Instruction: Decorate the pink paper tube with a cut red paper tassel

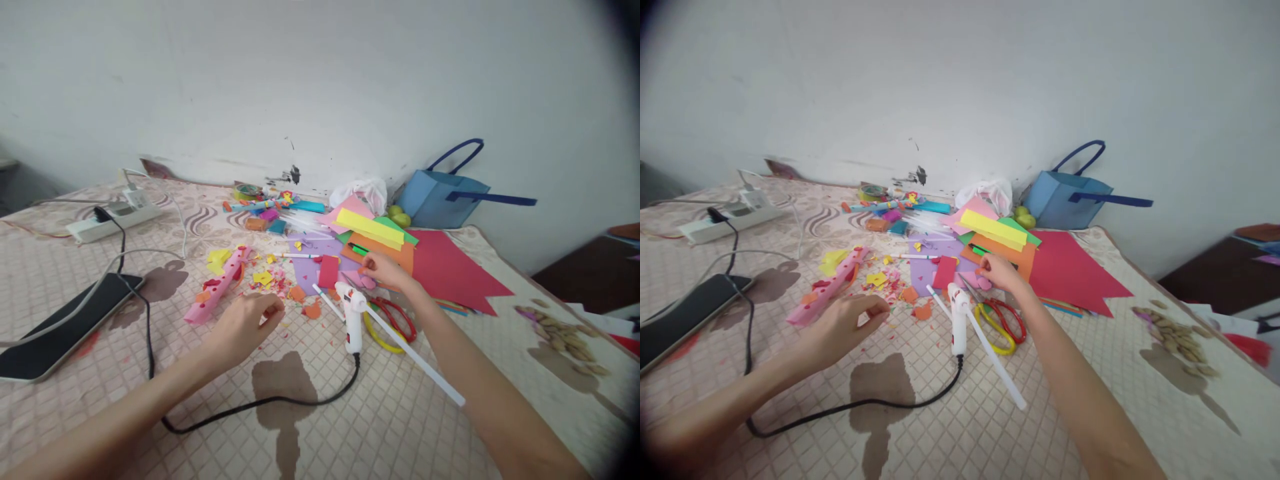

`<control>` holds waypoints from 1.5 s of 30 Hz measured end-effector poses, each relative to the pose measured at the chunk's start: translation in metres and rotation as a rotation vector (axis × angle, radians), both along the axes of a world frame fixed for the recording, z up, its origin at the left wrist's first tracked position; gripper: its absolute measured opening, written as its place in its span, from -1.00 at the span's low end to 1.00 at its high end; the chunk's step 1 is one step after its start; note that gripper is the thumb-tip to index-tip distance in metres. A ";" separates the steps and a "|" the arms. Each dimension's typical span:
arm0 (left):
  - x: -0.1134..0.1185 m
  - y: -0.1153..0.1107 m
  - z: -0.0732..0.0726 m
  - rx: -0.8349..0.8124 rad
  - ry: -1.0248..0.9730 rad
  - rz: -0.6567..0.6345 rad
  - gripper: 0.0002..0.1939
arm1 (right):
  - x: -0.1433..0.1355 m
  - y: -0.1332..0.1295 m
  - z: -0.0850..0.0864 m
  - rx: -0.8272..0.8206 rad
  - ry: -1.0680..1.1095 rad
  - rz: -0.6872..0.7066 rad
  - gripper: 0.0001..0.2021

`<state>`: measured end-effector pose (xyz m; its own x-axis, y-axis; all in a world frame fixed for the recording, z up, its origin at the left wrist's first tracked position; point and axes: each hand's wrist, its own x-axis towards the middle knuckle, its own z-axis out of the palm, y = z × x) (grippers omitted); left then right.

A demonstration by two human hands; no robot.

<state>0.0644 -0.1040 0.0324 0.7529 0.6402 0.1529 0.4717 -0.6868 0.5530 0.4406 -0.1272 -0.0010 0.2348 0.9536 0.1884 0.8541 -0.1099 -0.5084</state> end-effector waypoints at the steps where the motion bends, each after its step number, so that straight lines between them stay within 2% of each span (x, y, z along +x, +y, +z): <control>1: -0.001 0.000 0.000 -0.008 -0.002 0.004 -0.82 | 0.001 0.000 -0.001 0.007 0.035 0.000 -0.87; 7: -0.004 0.002 0.001 -0.061 -0.006 0.024 -0.81 | -0.002 -0.006 0.000 0.096 0.269 -0.083 -0.77; 12: -0.007 0.008 -0.001 -0.137 -0.062 0.049 -0.81 | -0.012 -0.021 0.018 0.156 0.458 -0.113 -0.65; 15: -0.007 0.009 -0.001 -0.185 -0.094 0.038 -0.83 | -0.018 -0.030 0.031 0.209 0.531 -0.124 -0.63; 18: -0.006 0.006 -0.001 -0.244 -0.123 0.001 -0.85 | -0.026 -0.045 0.036 0.231 0.577 -0.132 -0.64; 23: -0.004 -0.001 -0.006 -0.311 -0.137 -0.009 -0.85 | -0.049 -0.098 0.025 0.175 0.594 -0.157 -0.68; 25: -0.002 -0.003 -0.008 -0.335 -0.136 -0.029 -0.84 | -0.062 -0.127 0.018 0.054 0.619 -0.168 -0.71; 27: -0.001 -0.006 -0.009 -0.369 -0.141 -0.055 -0.84 | -0.079 -0.154 0.010 0.007 0.625 -0.215 -0.74; 30: 0.003 -0.011 -0.009 -0.463 -0.147 -0.085 -0.82 | -0.116 -0.179 0.004 -0.057 0.698 -0.186 -0.77; 33: 0.007 -0.020 -0.006 -0.572 -0.168 -0.142 -0.80 | -0.157 -0.179 0.009 -0.109 0.820 -0.082 -0.77; 36: 0.010 -0.031 -0.004 -0.650 -0.211 -0.196 -0.78 | -0.188 -0.161 0.016 -0.104 0.874 0.009 -0.77; 41: 0.009 -0.044 -0.007 -0.704 -0.221 -0.229 -0.74 | -0.209 -0.137 0.014 -0.089 0.880 0.053 -0.79; 45: 0.008 -0.044 -0.009 -0.683 -0.243 -0.163 -0.81 | -0.214 -0.136 0.010 -0.099 0.866 0.056 -0.80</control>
